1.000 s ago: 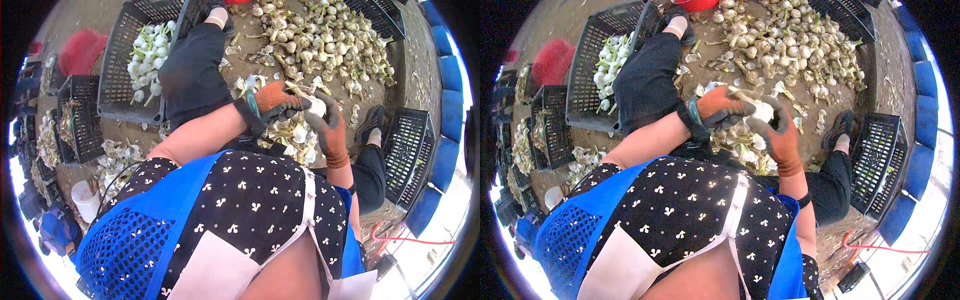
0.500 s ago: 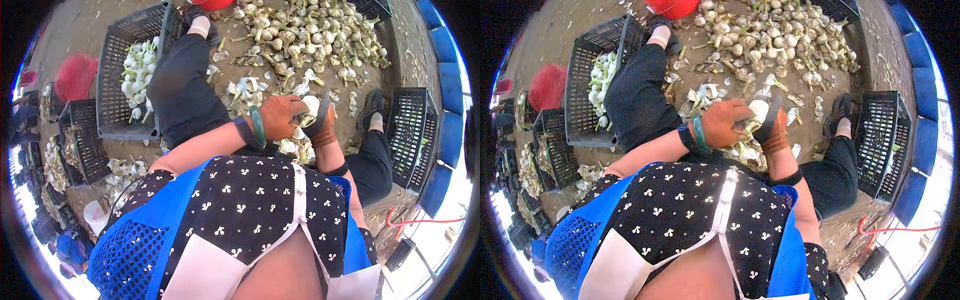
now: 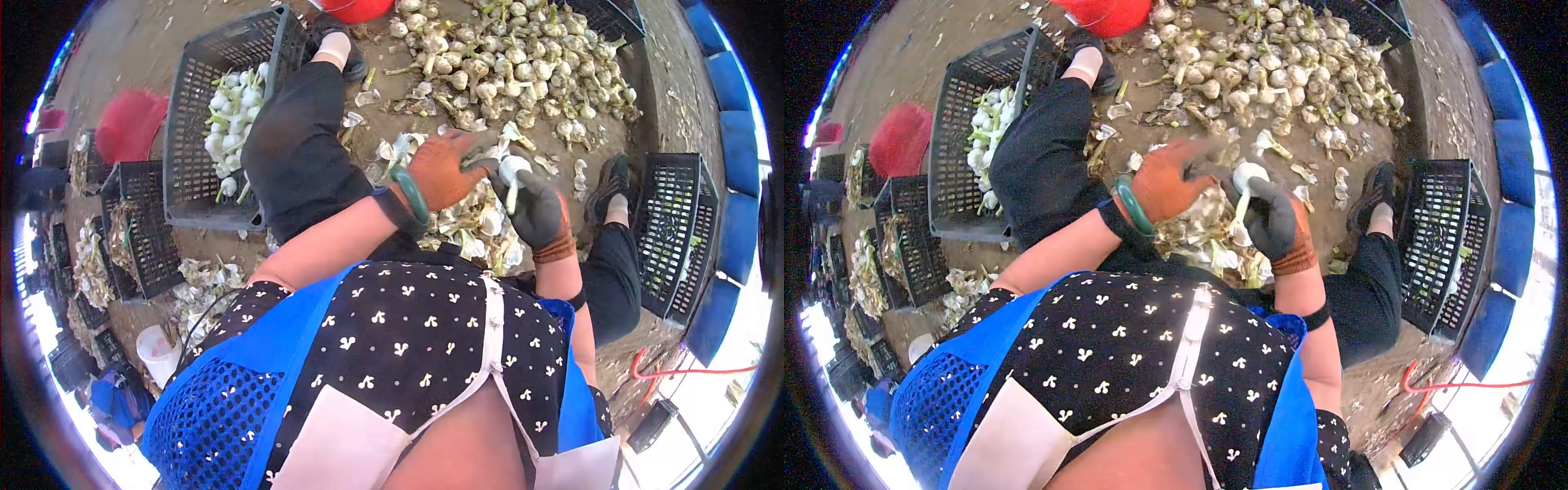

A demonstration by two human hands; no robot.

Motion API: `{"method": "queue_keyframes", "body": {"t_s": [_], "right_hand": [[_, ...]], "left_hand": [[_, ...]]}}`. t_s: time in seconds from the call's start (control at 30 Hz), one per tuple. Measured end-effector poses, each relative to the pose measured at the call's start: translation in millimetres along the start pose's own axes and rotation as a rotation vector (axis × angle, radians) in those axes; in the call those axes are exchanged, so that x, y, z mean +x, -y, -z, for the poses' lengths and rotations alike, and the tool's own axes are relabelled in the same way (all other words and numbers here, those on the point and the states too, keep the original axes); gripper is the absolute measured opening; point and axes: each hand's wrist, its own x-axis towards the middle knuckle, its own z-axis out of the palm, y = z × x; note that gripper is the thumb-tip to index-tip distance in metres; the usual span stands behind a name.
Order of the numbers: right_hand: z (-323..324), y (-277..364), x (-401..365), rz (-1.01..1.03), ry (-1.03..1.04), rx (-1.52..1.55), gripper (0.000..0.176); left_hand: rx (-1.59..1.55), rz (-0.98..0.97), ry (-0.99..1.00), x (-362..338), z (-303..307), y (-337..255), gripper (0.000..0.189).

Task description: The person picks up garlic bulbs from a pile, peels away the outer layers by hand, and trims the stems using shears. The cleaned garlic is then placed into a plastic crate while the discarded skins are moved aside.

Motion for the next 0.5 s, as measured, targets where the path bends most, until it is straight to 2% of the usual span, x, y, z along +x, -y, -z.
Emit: {"method": "queue_keyframes", "body": {"t_s": [0.07,0.1,0.13,0.2,0.23,0.27,0.33,0.4,0.47,0.5], "right_hand": [[2.6,-0.2,-8.0,0.079,0.105,-0.393,0.040],[-1.0,-3.3,-12.4,0.117,0.101,-0.459,0.044],[-6.6,-2.6,-16.3,0.113,0.106,-0.459,0.044],[-21.8,3.7,-23.8,0.276,0.043,-0.897,0.047],[-13.4,5.0,-22.1,0.266,0.103,-0.849,0.050],[-12.9,8.0,-23.1,0.265,0.105,-0.849,0.050],[-16.0,16.3,-26.9,0.123,0.180,-0.914,0.049],[-17.9,23.0,-28.9,0.033,0.184,-0.953,0.049],[-21.0,22.8,-29.1,-0.123,0.523,-1.318,0.050],[-26.9,22.3,-29.1,-0.050,0.546,-1.575,0.049]], "left_hand": [[-0.007,-0.159,-0.002,-2.7,-4.3,-6.8,0.043],[0.122,-0.260,-0.042,-4.6,-9.2,-6.6,0.040],[0.126,-0.256,-0.045,-6.1,-8.3,-6.3,0.040],[0.201,-0.262,-0.037,-6.2,-5.1,-8.7,0.037],[0.215,-0.363,-0.081,-7.0,-3.5,-10.1,0.032],[0.215,-0.362,-0.081,-8.6,-4.1,-10.4,0.032],[0.379,-0.405,-0.049,-11.7,-6.0,-10.3,0.028],[0.368,-0.397,-0.039,-7.9,-2.3,-10.1,0.025],[0.356,-0.388,-0.025,-4.2,-0.9,-7.1,0.023],[0.306,-0.316,-0.098,-2.7,-1.1,-5.5,0.022]]}}
